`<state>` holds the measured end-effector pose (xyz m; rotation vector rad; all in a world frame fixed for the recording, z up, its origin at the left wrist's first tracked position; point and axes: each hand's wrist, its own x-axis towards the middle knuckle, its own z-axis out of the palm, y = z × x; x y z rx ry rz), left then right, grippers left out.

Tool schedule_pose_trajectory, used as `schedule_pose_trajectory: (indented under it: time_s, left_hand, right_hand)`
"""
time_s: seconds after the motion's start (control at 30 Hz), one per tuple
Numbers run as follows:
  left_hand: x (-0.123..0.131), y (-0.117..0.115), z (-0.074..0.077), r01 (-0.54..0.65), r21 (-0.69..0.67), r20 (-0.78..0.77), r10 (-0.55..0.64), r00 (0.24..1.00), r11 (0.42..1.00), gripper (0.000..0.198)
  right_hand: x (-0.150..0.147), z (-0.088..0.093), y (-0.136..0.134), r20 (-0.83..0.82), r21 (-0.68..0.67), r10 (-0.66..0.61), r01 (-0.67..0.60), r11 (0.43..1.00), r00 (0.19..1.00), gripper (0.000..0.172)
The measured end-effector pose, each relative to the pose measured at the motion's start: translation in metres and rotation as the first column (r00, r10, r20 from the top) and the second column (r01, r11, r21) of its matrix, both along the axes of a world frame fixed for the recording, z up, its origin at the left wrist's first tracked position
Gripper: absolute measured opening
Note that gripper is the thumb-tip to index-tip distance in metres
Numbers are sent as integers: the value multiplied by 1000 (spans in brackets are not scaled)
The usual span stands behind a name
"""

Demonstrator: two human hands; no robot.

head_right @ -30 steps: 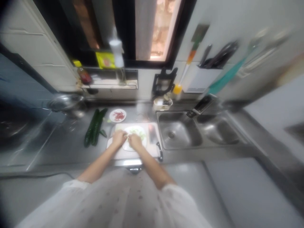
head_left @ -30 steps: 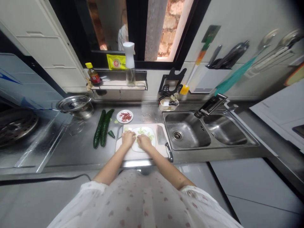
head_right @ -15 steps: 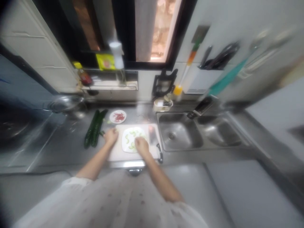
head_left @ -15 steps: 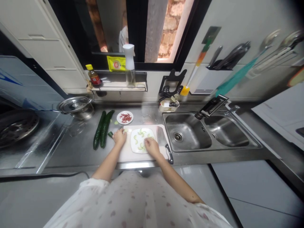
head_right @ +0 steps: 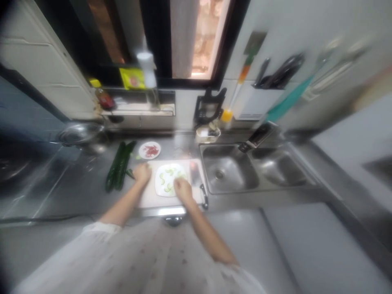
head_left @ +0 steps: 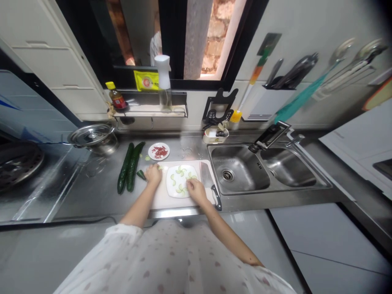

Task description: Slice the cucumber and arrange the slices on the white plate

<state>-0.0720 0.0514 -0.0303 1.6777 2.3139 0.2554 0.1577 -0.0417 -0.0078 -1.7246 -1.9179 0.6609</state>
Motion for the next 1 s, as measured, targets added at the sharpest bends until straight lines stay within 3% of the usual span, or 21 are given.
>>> schedule_pose_trajectory:
  time_s: [0.67, 1.0]
  left_hand:
    - [-3, -3, -3, 14, 65, 124, -22, 992, 998, 24]
    - [-3, -5, -4, -129, 113, 326, 86, 941, 985, 19]
  right_hand:
    - [-7, 0, -1, 39, -12, 37, -37, 999, 999, 26]
    - [-8, 3, 0, -8, -1, 31, -31, 1000, 999, 26]
